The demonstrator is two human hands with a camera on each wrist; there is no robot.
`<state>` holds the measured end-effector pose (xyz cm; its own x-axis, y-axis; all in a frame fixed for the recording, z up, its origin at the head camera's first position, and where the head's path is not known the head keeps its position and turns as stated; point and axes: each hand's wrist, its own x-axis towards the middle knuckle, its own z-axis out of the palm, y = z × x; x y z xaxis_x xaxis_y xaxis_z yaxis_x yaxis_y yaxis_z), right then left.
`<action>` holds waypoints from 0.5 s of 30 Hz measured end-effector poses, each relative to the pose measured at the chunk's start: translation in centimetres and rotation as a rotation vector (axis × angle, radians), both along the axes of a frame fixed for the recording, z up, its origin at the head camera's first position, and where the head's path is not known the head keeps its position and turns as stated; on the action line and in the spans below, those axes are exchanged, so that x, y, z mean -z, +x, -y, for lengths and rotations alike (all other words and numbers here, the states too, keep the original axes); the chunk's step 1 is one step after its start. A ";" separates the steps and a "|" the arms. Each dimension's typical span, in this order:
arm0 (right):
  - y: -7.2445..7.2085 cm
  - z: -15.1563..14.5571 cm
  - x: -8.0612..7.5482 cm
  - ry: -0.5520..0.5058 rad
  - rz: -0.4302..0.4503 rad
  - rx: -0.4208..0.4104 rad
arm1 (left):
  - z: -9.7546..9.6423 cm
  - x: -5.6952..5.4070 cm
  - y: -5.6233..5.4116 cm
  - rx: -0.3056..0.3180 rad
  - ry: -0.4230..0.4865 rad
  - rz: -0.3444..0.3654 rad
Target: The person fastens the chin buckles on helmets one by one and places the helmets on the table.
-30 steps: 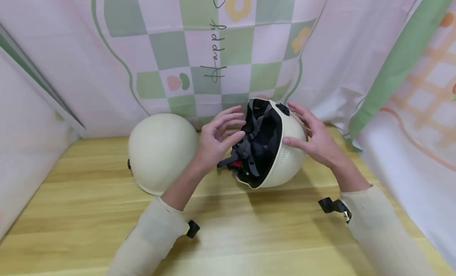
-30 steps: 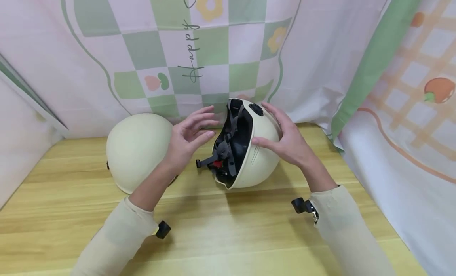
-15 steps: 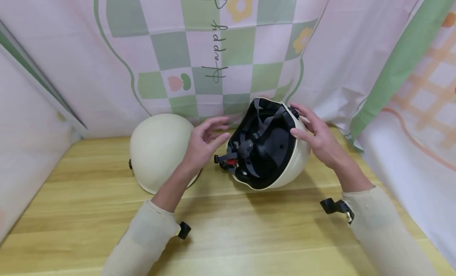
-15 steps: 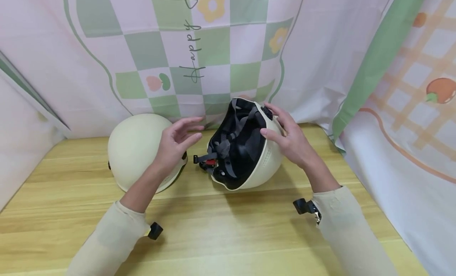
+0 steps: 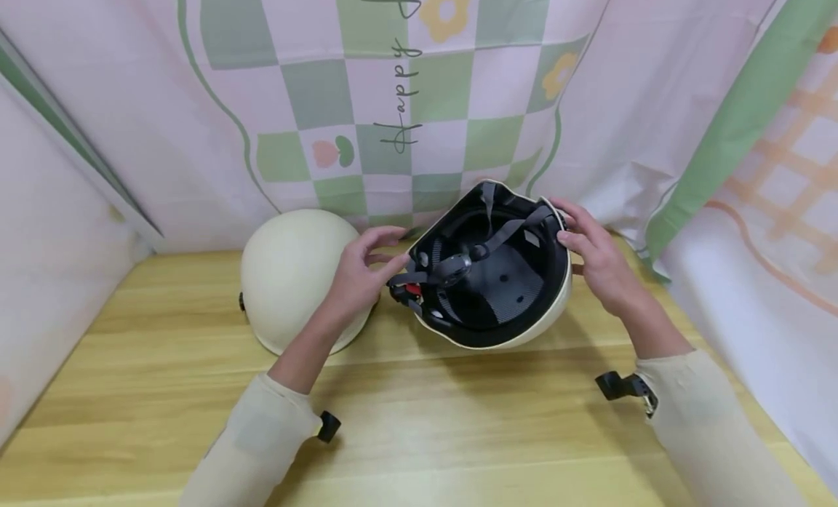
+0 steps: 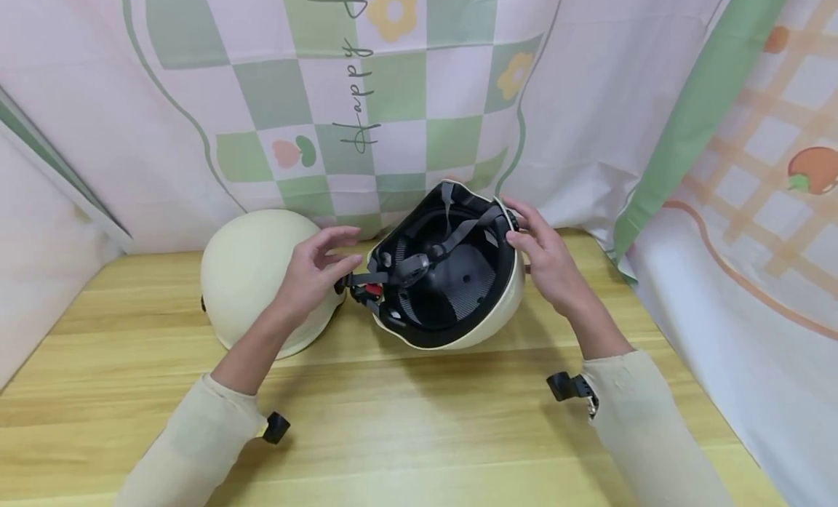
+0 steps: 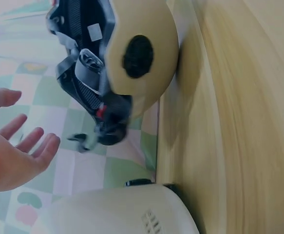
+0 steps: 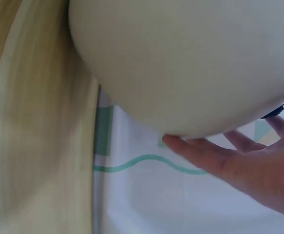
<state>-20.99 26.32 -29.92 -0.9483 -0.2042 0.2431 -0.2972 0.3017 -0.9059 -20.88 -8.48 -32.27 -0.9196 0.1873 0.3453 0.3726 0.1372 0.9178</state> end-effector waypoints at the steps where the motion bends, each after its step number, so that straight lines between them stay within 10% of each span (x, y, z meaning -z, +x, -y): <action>1: 0.0 -0.1 0.2 -0.029 0.008 -0.010 | 0.1 0.1 0.0 -0.005 -0.008 -0.004; 15: -0.3 -1.1 2.4 -0.007 0.067 -0.050 | 1.0 0.8 -0.1 -0.042 -0.185 0.056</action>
<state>-21.27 27.38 -32.37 -0.9511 -0.2500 0.1815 -0.2508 0.2814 -0.9263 -20.99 -9.49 -33.09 -0.9449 0.2037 0.2564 0.3117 0.3198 0.8948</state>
